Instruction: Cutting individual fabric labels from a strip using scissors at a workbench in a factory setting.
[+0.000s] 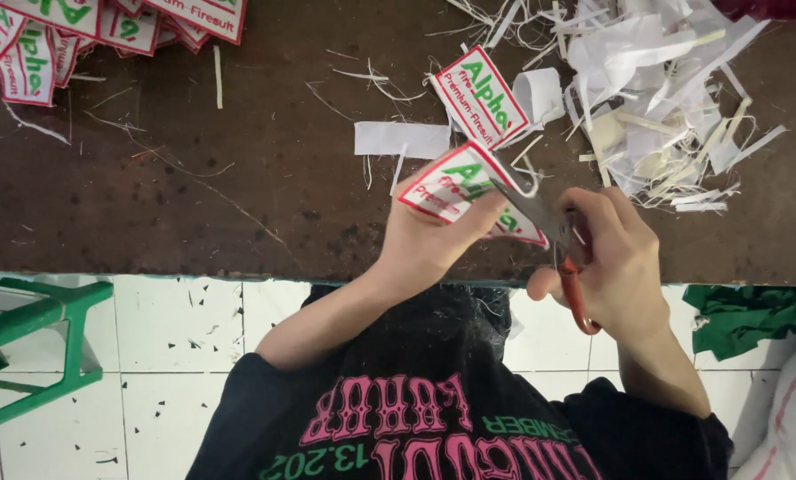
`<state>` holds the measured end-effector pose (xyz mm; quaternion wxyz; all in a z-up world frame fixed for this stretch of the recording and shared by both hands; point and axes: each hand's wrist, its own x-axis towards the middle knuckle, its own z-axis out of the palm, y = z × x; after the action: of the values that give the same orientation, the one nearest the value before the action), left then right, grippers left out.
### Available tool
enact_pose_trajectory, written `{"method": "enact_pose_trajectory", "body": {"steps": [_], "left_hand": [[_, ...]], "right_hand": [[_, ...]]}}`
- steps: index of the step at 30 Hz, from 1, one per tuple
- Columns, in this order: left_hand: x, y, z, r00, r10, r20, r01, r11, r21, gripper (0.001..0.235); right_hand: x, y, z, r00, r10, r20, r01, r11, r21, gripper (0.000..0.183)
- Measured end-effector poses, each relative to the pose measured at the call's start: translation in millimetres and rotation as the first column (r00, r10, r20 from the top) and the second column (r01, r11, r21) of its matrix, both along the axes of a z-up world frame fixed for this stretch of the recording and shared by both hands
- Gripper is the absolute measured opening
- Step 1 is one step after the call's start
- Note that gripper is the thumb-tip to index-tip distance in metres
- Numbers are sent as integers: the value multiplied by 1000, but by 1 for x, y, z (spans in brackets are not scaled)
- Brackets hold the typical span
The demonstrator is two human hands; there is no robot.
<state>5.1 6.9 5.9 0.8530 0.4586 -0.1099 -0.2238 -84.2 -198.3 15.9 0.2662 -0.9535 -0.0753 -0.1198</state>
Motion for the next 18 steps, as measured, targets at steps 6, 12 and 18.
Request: {"method": "enact_pose_trajectory", "body": {"steps": [6, 12, 18], "left_hand": [[-3, -1, -4, 999, -30, -10, 30, 999, 27, 24], [-2, -3, 0, 999, -17, -50, 19, 1000, 24, 25], [-3, -4, -4, 996, -69, -59, 69, 998, -5, 29]], "right_hand": [[1, 0, 1, 998, 0, -67, 2, 999, 36, 98], [3, 0, -1, 997, -20, -70, 24, 998, 58, 86], [2, 0, 1, 998, 2, -61, -1, 1000, 20, 94]]}}
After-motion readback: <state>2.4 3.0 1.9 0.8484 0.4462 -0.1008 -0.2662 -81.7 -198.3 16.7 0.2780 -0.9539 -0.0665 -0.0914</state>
